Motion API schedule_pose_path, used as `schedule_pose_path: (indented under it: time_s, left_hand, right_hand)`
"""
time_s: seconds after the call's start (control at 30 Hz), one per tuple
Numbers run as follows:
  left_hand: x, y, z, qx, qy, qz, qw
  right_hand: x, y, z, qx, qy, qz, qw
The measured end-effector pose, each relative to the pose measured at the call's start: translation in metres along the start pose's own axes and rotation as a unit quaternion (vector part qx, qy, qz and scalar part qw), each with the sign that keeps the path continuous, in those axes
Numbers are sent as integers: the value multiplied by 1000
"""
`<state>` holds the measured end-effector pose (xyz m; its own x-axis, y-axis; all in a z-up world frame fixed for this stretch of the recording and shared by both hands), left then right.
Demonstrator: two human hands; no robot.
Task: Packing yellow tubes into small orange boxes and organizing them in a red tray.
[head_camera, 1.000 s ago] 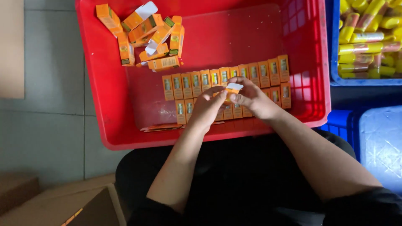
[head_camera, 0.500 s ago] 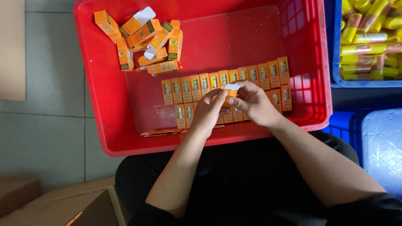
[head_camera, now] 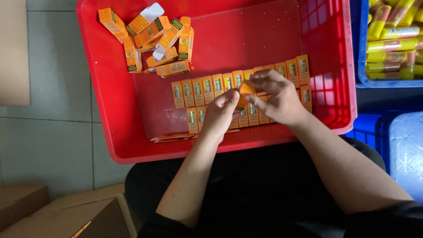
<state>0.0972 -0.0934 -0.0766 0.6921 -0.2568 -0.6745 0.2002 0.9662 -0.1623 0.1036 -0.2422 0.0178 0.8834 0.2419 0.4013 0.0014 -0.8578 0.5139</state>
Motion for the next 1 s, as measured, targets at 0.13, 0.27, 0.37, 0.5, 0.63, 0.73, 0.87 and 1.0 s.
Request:
schedule_pose_path:
  time_s: [0.13,0.27,0.37,0.5,0.63,0.73,0.87,1.0]
  left_hand:
    - [-3,-3,9,77,-43,-11,996]
    - [6,3,-3,116,-62,0,991]
    - [3,0,3,118,-77,-4,990]
    - [5,0,0,115,-87,-11,989]
    - [5,-1,0,116,-84,-16,990]
    - [7,-1,-3,112,-82,-17,990]
    - [2,1,5,113,-85,-16,990]
    - [2,-1,3,94,-74,-10,993]
  right_hand:
    - [1,8,-3,49,5,41,998]
    - [-3,10,4,106,-6,21,994]
    - [3,14,-1,119,-7,-1,993]
    - [5,16,-9,112,-23,-7,993]
    - [4,18,-10,117,-34,-8,992]
    - [4,18,-10,117,-42,-7,992]
    - [11,19,-23,70,-11,-29,997]
    - [9,13,-27,14,43,-45,998]
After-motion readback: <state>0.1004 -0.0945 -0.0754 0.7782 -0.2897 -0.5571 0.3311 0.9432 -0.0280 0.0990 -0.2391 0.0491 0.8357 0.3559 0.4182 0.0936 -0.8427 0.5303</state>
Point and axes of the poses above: each hand's wrist, its own x-axis towards the middle knuckle, its own y-axis out of the back of the hand, z = x × y, the point moved 9 cm from there along x, towards the middle knuckle, and after that the axes turned 8 degrees about y, right-handed, at the moved point
